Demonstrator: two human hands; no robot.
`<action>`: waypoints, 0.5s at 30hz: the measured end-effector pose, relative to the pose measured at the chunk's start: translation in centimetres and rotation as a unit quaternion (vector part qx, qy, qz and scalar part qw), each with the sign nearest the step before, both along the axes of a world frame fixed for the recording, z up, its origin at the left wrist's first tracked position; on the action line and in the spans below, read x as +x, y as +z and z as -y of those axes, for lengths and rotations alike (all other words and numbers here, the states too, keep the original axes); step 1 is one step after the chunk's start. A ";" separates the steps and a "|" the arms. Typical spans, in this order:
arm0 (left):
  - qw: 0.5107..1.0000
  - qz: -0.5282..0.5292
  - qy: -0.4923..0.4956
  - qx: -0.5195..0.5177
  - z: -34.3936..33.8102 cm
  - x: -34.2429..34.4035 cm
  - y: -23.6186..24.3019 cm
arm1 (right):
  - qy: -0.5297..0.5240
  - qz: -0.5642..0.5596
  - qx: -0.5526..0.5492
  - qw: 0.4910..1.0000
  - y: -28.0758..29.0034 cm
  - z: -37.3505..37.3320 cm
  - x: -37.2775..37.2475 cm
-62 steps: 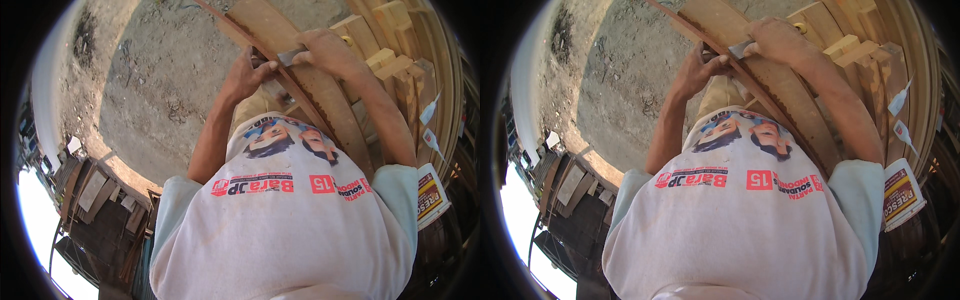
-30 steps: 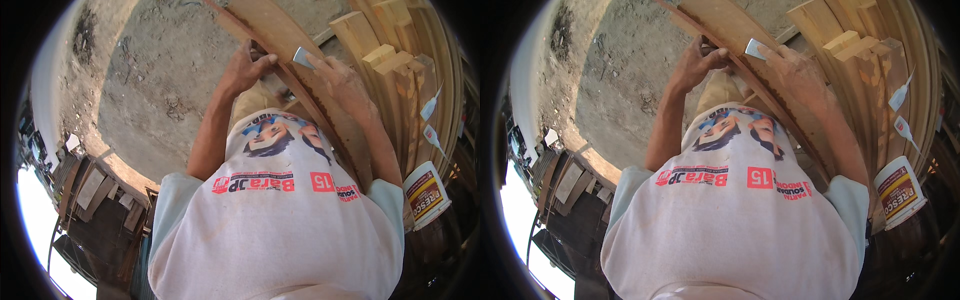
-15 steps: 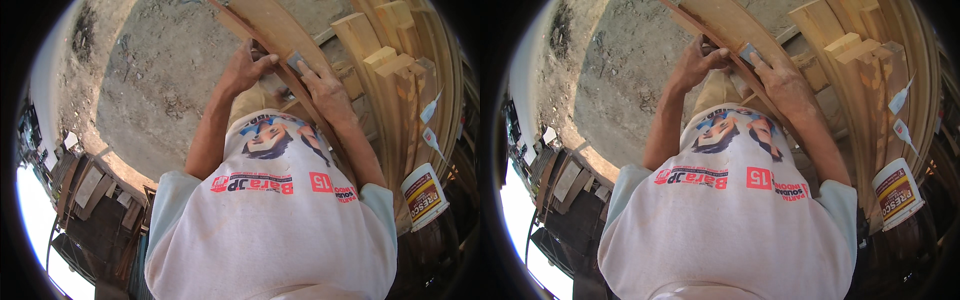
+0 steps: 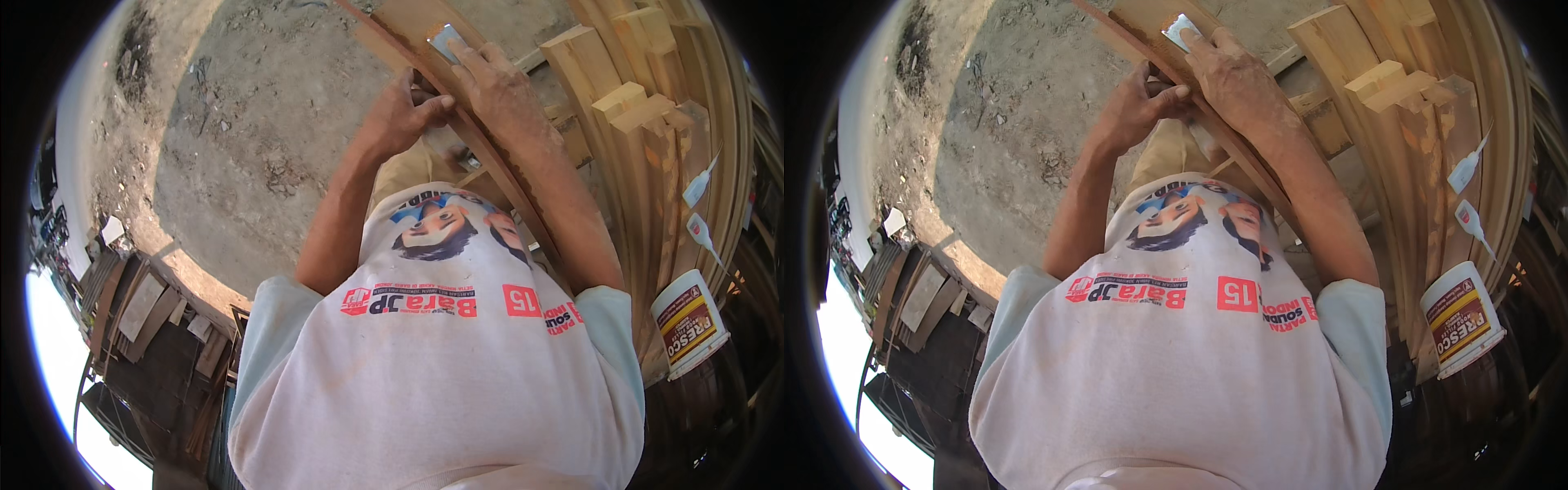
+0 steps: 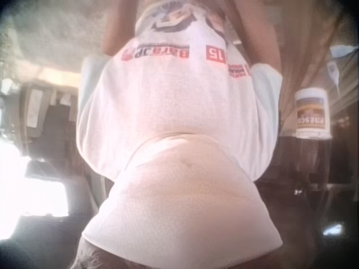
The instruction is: The person uses a chisel to carve and shape the edge of a long, thin wooden strip. They hold the wood with one hand and strike the chisel with the other to remove material. The person then uses a putty knife to smooth the carved edge and applies a substance from a white bottle to the wood.
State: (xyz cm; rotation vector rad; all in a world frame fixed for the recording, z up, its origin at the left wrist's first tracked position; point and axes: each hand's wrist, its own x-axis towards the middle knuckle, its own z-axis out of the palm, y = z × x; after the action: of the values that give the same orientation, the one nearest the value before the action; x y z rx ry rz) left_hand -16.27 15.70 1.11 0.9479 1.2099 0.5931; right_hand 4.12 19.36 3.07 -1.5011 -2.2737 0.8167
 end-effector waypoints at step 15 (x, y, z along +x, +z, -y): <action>0.999 -0.032 -0.015 -0.031 -0.5 0.1 1.4 | 0.001 -0.032 0.003 0.999 -0.7 -0.6 -1.3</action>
State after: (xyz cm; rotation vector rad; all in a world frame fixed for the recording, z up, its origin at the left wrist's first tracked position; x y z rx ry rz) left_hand -16.17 16.20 2.54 0.9373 1.2621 0.5027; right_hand 2.85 19.92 2.33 -1.4494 -2.2288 0.8465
